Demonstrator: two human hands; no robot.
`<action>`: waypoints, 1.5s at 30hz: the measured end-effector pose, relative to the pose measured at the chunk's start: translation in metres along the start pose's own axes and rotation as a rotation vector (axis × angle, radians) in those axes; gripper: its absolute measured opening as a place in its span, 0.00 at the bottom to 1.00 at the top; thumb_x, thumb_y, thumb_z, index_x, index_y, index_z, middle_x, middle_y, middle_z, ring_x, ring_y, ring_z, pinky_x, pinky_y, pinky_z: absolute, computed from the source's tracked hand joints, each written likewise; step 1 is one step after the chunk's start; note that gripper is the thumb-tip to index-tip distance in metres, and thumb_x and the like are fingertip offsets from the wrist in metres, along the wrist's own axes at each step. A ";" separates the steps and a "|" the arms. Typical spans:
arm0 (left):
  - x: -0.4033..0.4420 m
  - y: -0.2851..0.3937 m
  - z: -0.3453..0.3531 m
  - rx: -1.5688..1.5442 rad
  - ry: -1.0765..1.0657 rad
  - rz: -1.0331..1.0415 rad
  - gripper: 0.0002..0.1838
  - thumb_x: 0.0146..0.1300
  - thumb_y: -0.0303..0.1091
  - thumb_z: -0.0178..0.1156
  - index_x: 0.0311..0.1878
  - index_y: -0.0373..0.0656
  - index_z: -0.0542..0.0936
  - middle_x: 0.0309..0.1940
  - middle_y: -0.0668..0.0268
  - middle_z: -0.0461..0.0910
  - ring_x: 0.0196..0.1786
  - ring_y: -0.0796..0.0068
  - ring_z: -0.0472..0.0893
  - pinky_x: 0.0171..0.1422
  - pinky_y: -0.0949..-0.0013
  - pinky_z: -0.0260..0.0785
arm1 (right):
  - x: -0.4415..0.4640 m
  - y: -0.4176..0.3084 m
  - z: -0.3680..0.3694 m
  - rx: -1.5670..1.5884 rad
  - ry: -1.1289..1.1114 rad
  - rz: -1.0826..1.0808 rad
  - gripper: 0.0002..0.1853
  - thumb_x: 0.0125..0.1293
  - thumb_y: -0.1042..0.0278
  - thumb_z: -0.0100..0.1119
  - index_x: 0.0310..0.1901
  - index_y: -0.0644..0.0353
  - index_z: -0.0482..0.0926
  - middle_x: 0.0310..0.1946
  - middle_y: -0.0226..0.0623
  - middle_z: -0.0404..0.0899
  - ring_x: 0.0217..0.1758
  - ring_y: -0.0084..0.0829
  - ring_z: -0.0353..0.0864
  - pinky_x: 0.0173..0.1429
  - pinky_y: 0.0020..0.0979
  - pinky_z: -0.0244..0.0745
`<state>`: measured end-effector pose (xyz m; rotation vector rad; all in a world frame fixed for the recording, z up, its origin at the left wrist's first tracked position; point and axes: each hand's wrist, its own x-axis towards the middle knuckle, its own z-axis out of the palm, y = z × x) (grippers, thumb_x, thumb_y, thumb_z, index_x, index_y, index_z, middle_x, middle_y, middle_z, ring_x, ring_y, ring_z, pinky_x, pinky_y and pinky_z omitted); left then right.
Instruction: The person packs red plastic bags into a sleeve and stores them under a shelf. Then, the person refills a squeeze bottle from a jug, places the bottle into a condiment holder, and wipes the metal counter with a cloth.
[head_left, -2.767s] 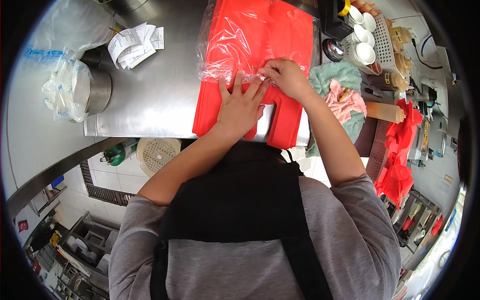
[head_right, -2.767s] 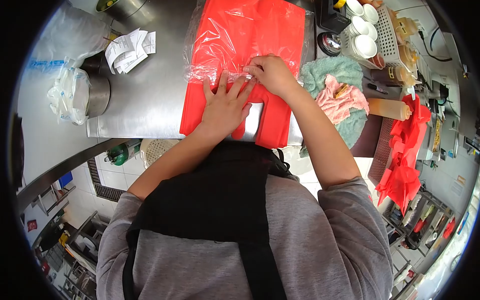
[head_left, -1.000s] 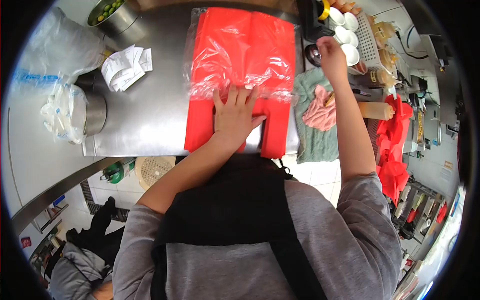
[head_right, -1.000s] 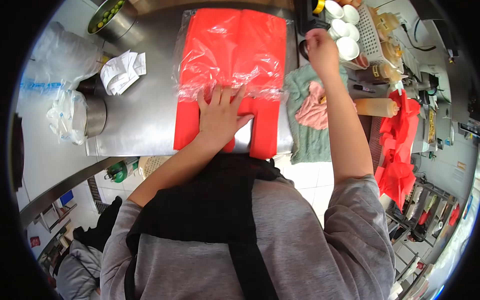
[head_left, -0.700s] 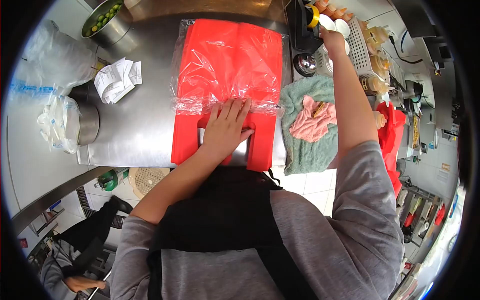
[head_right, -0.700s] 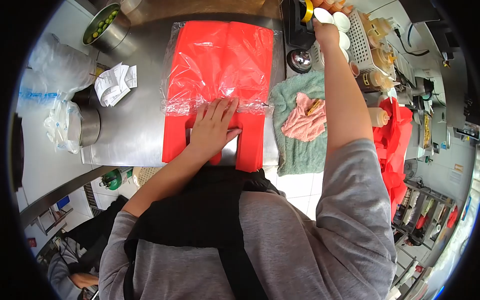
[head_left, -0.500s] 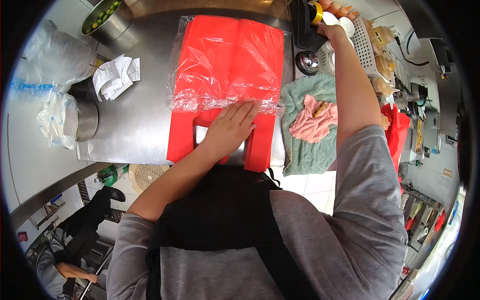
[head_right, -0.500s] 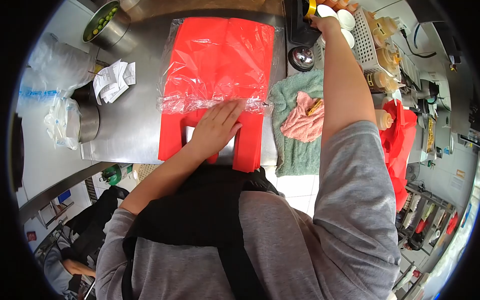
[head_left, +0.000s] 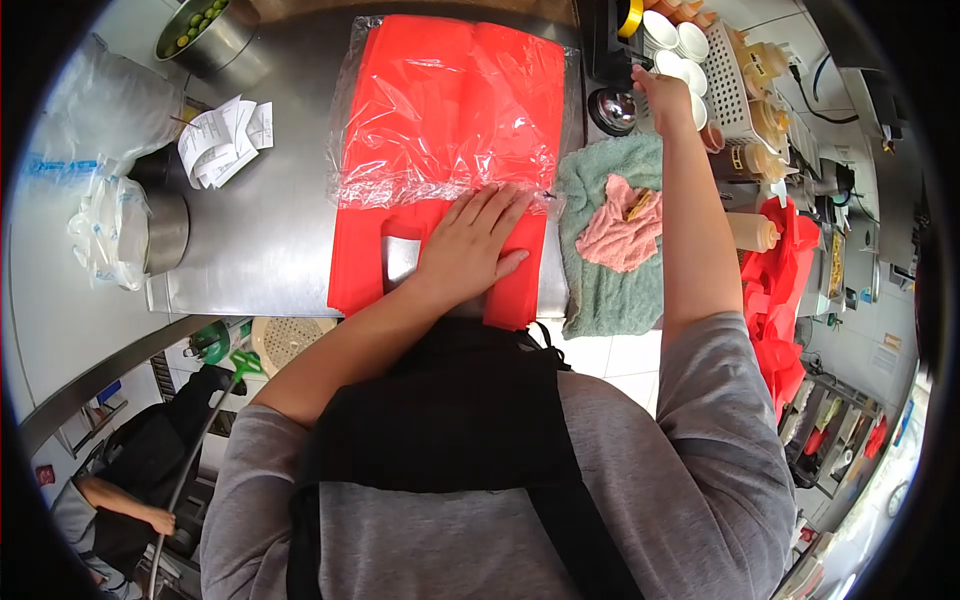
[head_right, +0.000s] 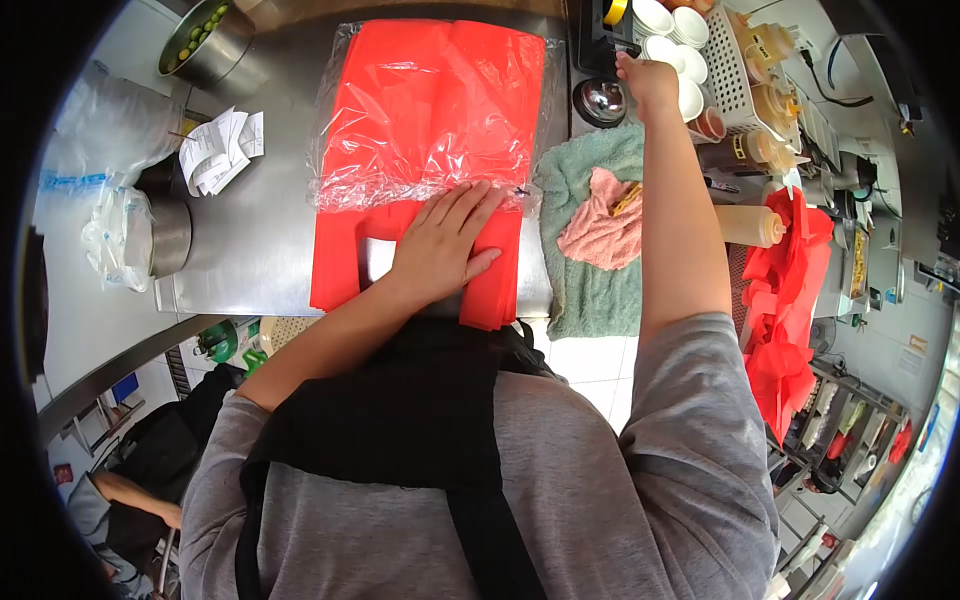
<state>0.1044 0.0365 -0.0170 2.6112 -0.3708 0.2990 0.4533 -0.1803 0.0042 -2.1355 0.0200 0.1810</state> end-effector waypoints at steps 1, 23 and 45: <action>-0.001 -0.001 0.001 -0.033 0.019 -0.011 0.37 0.64 0.51 0.59 0.72 0.43 0.64 0.69 0.55 0.66 0.70 0.55 0.67 0.74 0.53 0.58 | 0.000 -0.001 0.003 -0.142 0.044 -0.040 0.15 0.62 0.53 0.69 0.33 0.59 0.87 0.30 0.33 0.86 0.33 0.28 0.81 0.45 0.33 0.74; 0.009 -0.025 0.013 -0.249 0.303 -0.119 0.16 0.63 0.31 0.62 0.54 0.40 0.77 0.47 0.57 0.78 0.49 0.55 0.77 0.56 0.58 0.70 | -0.223 -0.055 0.074 -0.267 -0.685 -0.356 0.09 0.68 0.66 0.62 0.38 0.64 0.80 0.28 0.39 0.80 0.31 0.29 0.77 0.39 0.30 0.72; 0.026 -0.039 0.022 -0.117 0.254 -0.142 0.05 0.60 0.29 0.63 0.38 0.42 0.79 0.36 0.60 0.77 0.43 0.58 0.77 0.51 0.58 0.70 | -0.150 -0.070 0.090 -1.032 -0.698 -0.906 0.23 0.53 0.61 0.73 0.45 0.66 0.76 0.34 0.52 0.82 0.42 0.52 0.83 0.44 0.44 0.77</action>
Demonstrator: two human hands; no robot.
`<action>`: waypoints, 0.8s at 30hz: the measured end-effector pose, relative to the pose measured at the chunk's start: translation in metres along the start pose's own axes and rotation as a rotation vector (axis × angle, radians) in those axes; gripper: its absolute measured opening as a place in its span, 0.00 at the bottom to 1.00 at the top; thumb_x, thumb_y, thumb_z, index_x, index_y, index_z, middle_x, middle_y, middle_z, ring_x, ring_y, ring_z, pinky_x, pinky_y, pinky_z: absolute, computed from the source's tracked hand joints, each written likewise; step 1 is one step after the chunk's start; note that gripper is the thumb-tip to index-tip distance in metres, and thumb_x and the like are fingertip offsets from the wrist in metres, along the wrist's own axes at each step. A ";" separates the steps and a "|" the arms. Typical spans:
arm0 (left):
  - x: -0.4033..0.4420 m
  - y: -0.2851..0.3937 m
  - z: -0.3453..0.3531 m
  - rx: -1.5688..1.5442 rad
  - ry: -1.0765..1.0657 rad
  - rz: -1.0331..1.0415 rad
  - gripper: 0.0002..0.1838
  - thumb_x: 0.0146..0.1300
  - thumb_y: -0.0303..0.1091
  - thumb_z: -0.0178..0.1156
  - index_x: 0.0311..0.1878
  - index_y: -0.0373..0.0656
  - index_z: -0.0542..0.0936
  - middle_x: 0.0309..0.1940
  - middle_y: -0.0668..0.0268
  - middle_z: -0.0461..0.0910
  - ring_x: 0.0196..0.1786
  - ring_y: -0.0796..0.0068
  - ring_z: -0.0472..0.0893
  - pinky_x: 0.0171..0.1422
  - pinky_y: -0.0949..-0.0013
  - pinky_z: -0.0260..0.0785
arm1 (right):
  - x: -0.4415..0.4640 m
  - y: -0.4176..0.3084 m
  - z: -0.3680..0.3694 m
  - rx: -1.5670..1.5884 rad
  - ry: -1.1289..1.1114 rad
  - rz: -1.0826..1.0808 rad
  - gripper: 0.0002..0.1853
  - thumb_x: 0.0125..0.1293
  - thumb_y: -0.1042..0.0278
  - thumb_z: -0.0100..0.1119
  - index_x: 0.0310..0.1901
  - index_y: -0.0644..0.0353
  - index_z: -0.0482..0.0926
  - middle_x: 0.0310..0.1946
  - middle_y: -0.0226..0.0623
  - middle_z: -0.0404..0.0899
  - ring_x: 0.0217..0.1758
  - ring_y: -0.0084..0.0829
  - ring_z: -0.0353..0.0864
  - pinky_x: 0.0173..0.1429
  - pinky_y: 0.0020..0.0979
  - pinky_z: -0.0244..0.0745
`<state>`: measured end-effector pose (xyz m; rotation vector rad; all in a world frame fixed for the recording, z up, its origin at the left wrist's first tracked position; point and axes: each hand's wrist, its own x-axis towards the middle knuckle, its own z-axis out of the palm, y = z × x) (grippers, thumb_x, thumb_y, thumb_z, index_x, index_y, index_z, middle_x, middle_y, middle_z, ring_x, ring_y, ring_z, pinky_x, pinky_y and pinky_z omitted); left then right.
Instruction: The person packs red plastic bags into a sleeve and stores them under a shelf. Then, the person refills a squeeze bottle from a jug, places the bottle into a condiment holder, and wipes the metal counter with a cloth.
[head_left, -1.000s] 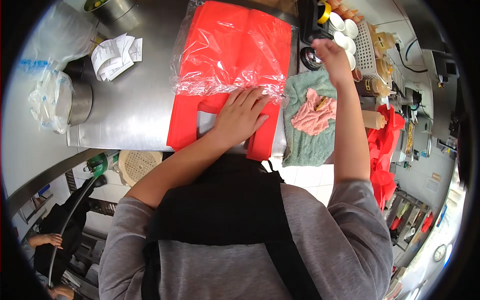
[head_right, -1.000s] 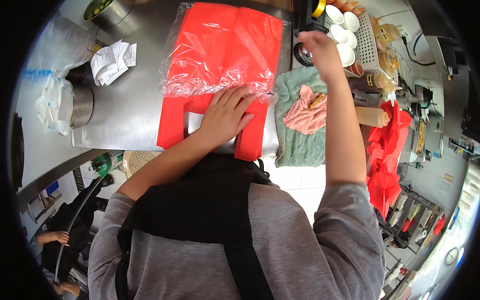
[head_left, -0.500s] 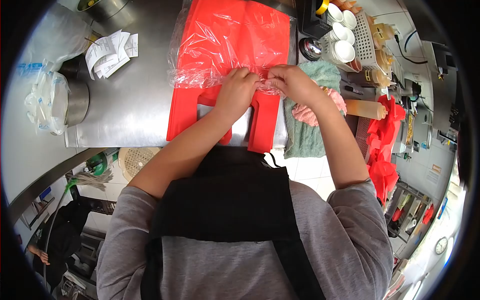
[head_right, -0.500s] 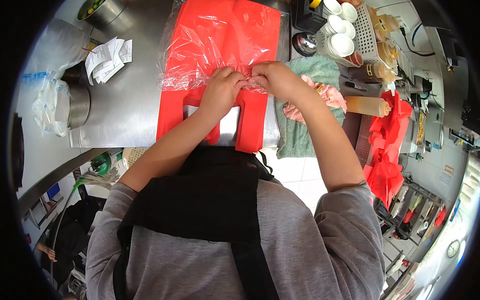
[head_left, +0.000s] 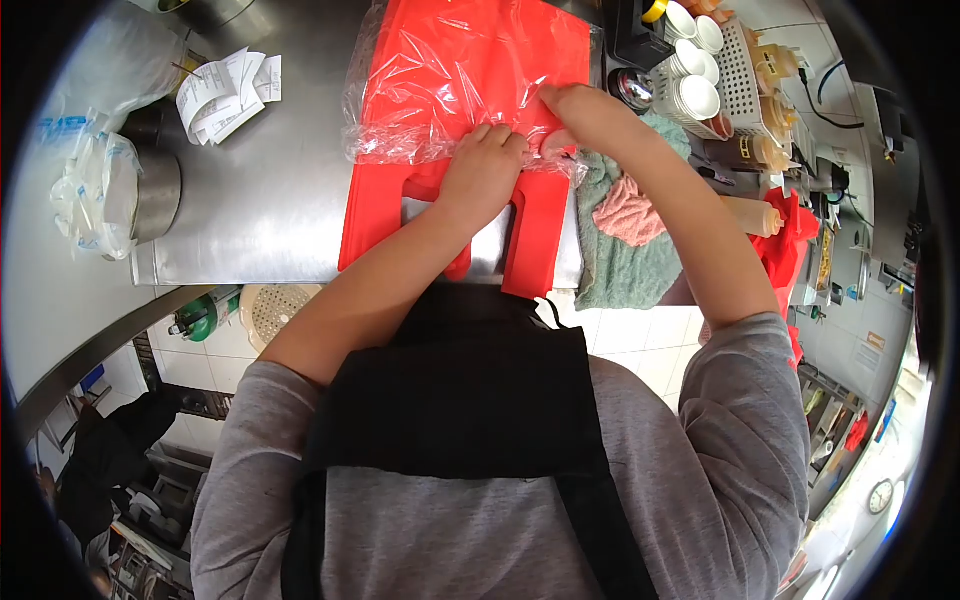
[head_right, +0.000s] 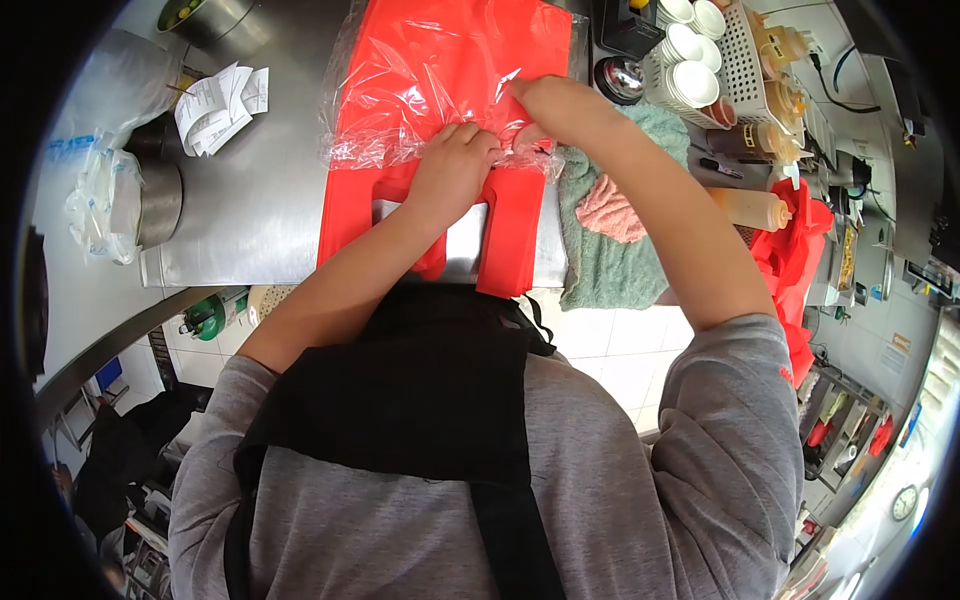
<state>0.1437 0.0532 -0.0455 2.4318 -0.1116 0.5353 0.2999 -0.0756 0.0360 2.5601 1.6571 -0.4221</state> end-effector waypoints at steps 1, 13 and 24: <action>0.000 0.001 -0.001 -0.005 -0.009 -0.009 0.05 0.60 0.30 0.63 0.38 0.42 0.79 0.35 0.61 0.77 0.43 0.58 0.77 0.51 0.58 0.70 | 0.000 0.005 0.000 0.088 -0.028 0.037 0.24 0.52 0.60 0.74 0.44 0.65 0.74 0.33 0.52 0.81 0.41 0.52 0.83 0.43 0.44 0.76; -0.010 0.015 -0.032 0.133 -0.133 0.103 0.23 0.61 0.26 0.54 0.61 0.51 0.78 0.46 0.67 0.77 0.49 0.66 0.76 0.55 0.59 0.67 | -0.042 0.131 0.000 0.629 0.992 0.523 0.04 0.69 0.72 0.56 0.41 0.63 0.74 0.31 0.39 0.84 0.35 0.27 0.83 0.40 0.29 0.75; -0.046 -0.047 -0.142 0.246 0.034 -0.050 0.22 0.57 0.30 0.68 0.57 0.49 0.80 0.52 0.66 0.78 0.55 0.62 0.77 0.61 0.60 0.67 | 0.018 0.242 -0.020 1.243 0.421 0.950 0.19 0.68 0.45 0.61 0.44 0.52 0.84 0.39 0.23 0.84 0.47 0.21 0.74 0.55 0.34 0.63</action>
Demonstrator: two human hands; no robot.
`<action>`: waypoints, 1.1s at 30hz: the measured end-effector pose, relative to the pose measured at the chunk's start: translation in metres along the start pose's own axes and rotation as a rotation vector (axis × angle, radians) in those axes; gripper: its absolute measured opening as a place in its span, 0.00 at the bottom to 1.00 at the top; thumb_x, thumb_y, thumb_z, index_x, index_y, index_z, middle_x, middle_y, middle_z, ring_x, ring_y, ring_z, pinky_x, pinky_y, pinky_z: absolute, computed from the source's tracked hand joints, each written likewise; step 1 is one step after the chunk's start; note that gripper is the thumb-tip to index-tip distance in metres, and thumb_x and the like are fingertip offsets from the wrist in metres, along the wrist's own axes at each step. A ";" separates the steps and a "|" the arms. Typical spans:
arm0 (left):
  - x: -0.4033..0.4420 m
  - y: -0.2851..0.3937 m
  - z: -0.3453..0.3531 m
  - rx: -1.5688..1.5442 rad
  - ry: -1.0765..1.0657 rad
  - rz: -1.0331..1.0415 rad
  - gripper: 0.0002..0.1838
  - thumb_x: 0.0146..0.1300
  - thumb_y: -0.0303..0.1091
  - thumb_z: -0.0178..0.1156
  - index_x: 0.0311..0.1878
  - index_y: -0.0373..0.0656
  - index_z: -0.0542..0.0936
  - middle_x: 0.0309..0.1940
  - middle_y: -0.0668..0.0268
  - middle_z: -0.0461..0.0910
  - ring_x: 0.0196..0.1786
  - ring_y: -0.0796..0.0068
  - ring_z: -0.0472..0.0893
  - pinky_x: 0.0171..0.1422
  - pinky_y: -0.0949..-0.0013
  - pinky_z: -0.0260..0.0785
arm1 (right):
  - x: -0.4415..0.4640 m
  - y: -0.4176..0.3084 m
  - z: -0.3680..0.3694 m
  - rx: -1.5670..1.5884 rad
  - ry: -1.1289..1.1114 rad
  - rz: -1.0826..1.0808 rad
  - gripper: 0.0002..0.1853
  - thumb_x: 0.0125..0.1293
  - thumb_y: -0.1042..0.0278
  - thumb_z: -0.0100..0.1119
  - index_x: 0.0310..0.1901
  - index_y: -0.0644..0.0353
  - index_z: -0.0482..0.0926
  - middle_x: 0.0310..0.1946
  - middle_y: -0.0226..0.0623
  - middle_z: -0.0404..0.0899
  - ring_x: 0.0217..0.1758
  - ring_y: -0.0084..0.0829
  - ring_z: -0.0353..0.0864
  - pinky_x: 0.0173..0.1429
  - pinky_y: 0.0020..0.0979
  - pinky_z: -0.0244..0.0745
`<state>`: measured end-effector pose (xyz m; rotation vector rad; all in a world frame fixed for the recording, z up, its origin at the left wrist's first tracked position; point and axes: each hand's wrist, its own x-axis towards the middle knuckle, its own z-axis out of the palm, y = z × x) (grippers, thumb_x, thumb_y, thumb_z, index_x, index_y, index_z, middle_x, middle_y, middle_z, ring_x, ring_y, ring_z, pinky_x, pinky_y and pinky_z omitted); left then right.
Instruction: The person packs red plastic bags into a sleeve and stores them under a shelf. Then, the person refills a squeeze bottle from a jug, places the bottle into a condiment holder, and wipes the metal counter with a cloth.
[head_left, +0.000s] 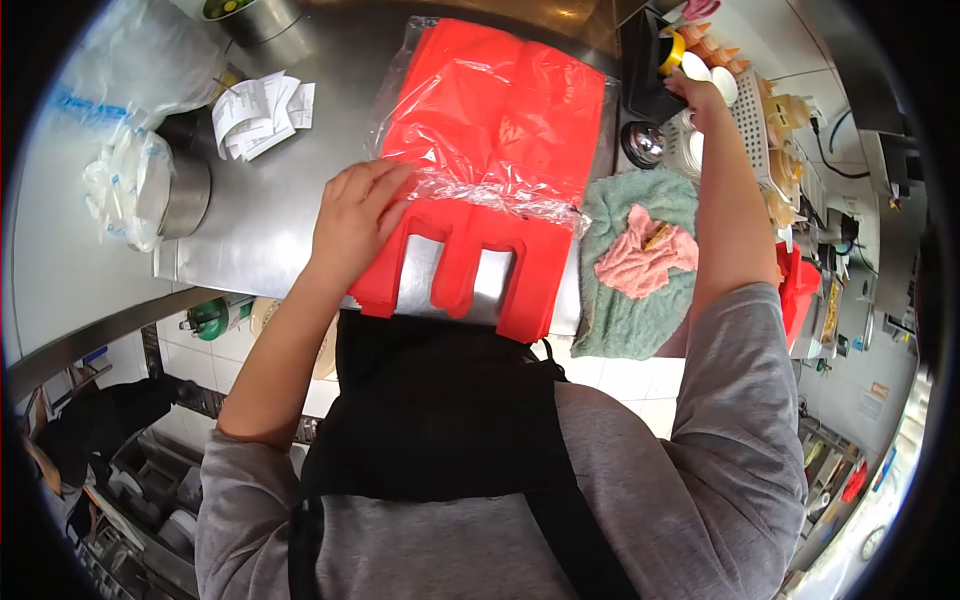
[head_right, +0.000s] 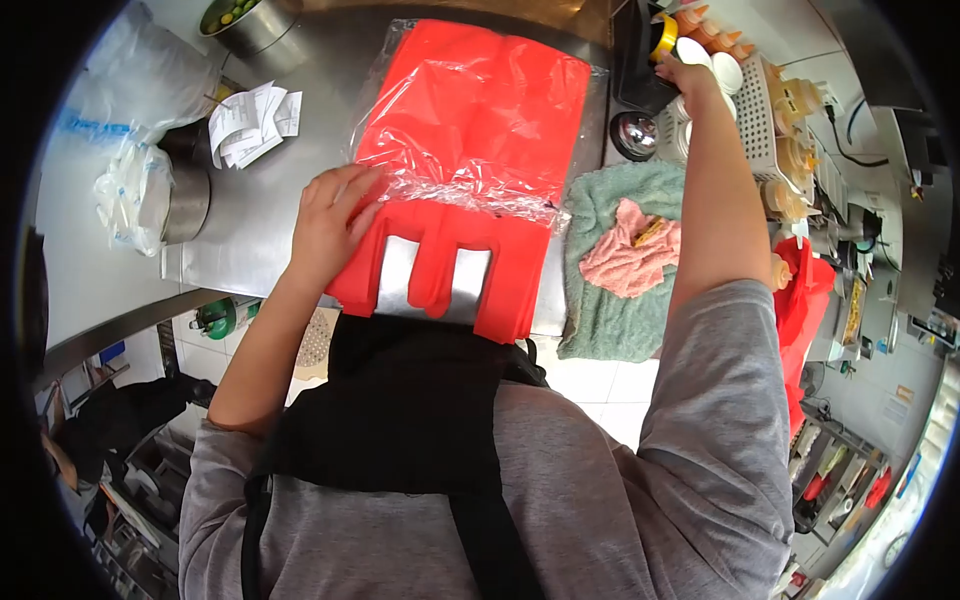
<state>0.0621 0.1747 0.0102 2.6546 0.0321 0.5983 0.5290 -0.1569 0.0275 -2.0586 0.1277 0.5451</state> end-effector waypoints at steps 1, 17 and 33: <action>0.001 -0.001 -0.003 0.015 0.016 -0.050 0.22 0.55 0.28 0.69 0.55 0.47 0.81 0.53 0.63 0.78 0.56 0.59 0.77 0.62 0.59 0.69 | -0.008 -0.004 0.000 0.000 0.019 -0.003 0.16 0.69 0.45 0.61 0.43 0.49 0.84 0.40 0.20 0.84 0.43 0.19 0.70 0.50 0.33 0.60; 0.007 -0.054 0.005 -0.154 -0.090 0.129 0.18 0.56 0.36 0.69 0.51 0.48 0.84 0.47 0.66 0.80 0.54 0.63 0.77 0.59 0.62 0.68 | -0.062 0.052 0.007 -0.626 0.356 -0.280 0.19 0.67 0.50 0.62 0.31 0.61 0.86 0.25 0.33 0.83 0.30 0.30 0.80 0.39 0.33 0.71; 0.050 -0.059 0.020 -0.437 -0.329 -0.370 0.11 0.59 0.39 0.67 0.36 0.43 0.79 0.28 0.67 0.79 0.35 0.70 0.76 0.48 0.63 0.66 | -0.236 -0.015 0.274 -0.010 -0.672 -0.360 0.14 0.75 0.59 0.55 0.42 0.61 0.83 0.29 0.26 0.77 0.34 0.18 0.71 0.43 0.23 0.71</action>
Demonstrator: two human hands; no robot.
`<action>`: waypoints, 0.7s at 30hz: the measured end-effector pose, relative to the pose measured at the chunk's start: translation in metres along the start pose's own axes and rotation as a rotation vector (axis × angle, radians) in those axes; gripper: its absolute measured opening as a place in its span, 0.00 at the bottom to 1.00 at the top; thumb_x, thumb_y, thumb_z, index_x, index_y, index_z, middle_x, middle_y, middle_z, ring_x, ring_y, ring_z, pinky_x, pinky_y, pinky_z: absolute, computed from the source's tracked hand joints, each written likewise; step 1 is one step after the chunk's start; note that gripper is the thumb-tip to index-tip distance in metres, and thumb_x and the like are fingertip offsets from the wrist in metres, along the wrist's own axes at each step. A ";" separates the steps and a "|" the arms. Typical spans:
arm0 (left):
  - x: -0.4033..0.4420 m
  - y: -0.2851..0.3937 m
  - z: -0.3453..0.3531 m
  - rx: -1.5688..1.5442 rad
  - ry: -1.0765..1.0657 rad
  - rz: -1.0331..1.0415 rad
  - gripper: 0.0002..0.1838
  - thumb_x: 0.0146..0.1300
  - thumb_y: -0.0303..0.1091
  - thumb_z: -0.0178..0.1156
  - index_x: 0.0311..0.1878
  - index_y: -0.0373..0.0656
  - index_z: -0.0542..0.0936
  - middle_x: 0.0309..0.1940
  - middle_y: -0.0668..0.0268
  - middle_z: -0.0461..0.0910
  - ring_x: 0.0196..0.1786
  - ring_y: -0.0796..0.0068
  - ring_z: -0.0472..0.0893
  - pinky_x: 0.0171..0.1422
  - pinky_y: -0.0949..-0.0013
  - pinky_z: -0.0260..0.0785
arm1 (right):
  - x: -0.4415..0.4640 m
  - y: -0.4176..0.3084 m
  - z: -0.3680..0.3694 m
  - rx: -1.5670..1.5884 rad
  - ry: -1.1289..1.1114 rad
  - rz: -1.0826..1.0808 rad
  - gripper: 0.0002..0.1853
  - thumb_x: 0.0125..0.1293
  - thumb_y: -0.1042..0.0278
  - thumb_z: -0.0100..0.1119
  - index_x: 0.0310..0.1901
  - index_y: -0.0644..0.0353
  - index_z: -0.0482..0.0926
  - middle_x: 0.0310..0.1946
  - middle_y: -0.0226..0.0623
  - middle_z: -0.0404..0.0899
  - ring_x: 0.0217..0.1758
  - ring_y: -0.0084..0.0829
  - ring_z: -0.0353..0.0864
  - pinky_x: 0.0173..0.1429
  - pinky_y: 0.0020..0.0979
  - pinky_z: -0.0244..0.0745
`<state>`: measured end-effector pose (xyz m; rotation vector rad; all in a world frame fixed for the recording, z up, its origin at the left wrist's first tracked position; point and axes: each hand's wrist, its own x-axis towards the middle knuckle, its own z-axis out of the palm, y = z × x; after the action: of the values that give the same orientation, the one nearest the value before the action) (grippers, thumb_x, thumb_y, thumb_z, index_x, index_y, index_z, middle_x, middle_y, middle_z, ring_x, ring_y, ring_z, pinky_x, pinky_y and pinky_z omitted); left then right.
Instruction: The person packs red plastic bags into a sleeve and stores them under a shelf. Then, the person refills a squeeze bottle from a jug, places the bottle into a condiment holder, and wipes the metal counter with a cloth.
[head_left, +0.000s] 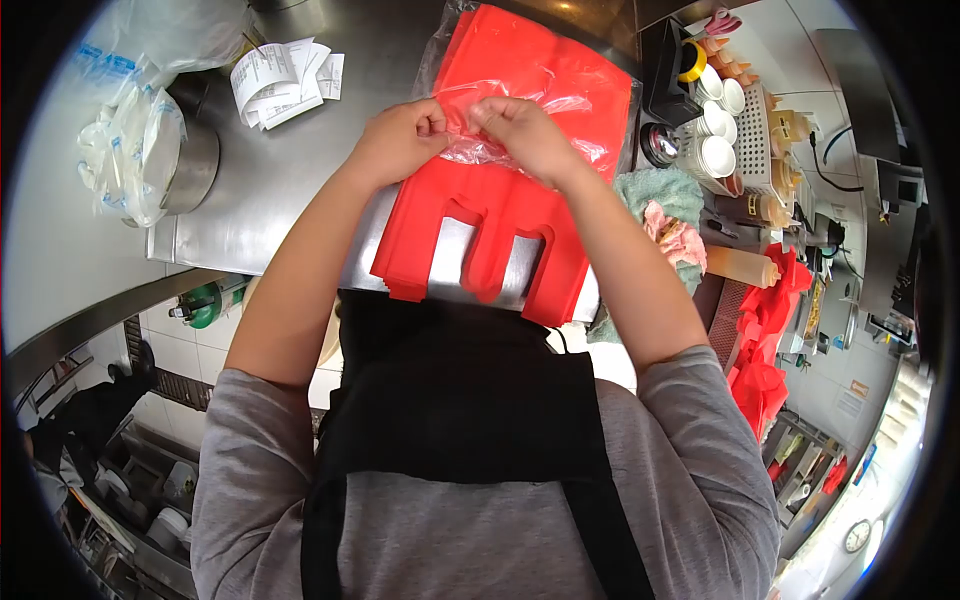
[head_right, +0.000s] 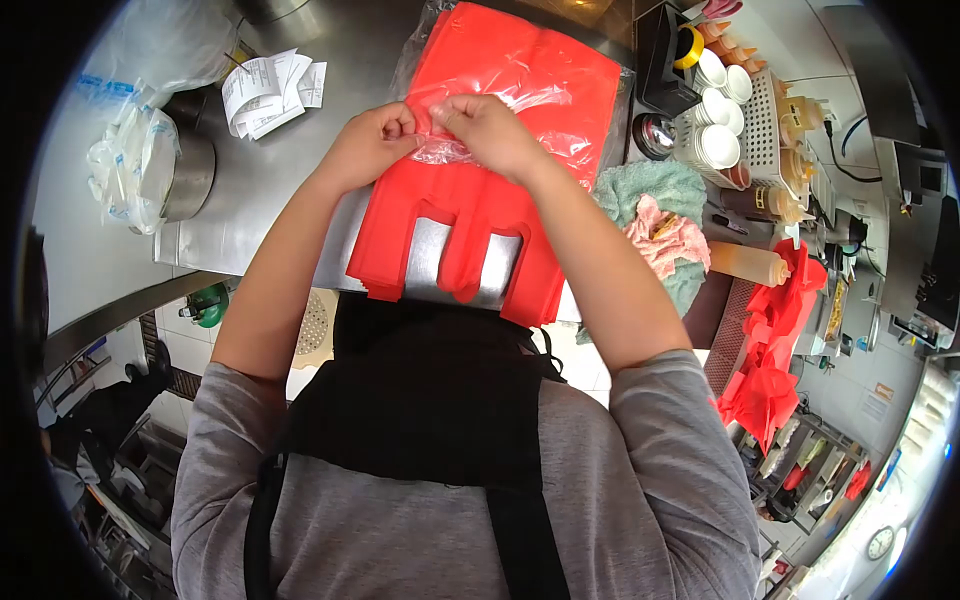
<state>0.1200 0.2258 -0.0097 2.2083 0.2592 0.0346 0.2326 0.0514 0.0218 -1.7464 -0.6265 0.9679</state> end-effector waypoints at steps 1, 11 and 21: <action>0.001 -0.002 -0.001 -0.082 -0.042 -0.066 0.10 0.56 0.37 0.69 0.34 0.43 0.79 0.26 0.68 0.78 0.30 0.71 0.75 0.42 0.66 0.68 | 0.001 0.006 0.001 -0.003 0.000 0.002 0.14 0.75 0.59 0.55 0.42 0.61 0.83 0.29 0.26 0.77 0.34 0.18 0.71 0.43 0.23 0.71; 0.000 -0.019 -0.006 -0.395 -0.078 -0.135 0.08 0.59 0.33 0.66 0.36 0.38 0.84 0.32 0.66 0.83 0.35 0.77 0.80 0.42 0.71 0.73 | 0.014 -0.005 0.010 -0.599 -0.071 -0.031 0.16 0.68 0.56 0.63 0.33 0.63 0.81 0.25 0.35 0.79 0.30 0.27 0.76 0.37 0.29 0.73; -0.002 -0.021 -0.002 -0.288 -0.071 -0.015 0.09 0.59 0.24 0.63 0.42 0.38 0.76 0.33 0.70 0.77 0.36 0.81 0.75 0.44 0.75 0.71 | 0.018 -0.005 0.001 -1.410 0.212 -0.043 0.32 0.57 0.34 0.62 0.50 0.56 0.75 0.33 0.40 0.83 0.43 0.43 0.83 0.50 0.53 0.69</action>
<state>0.1138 0.2397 -0.0249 1.9171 0.2171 -0.0138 0.2422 0.0677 0.0201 -2.9448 -1.3695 0.1791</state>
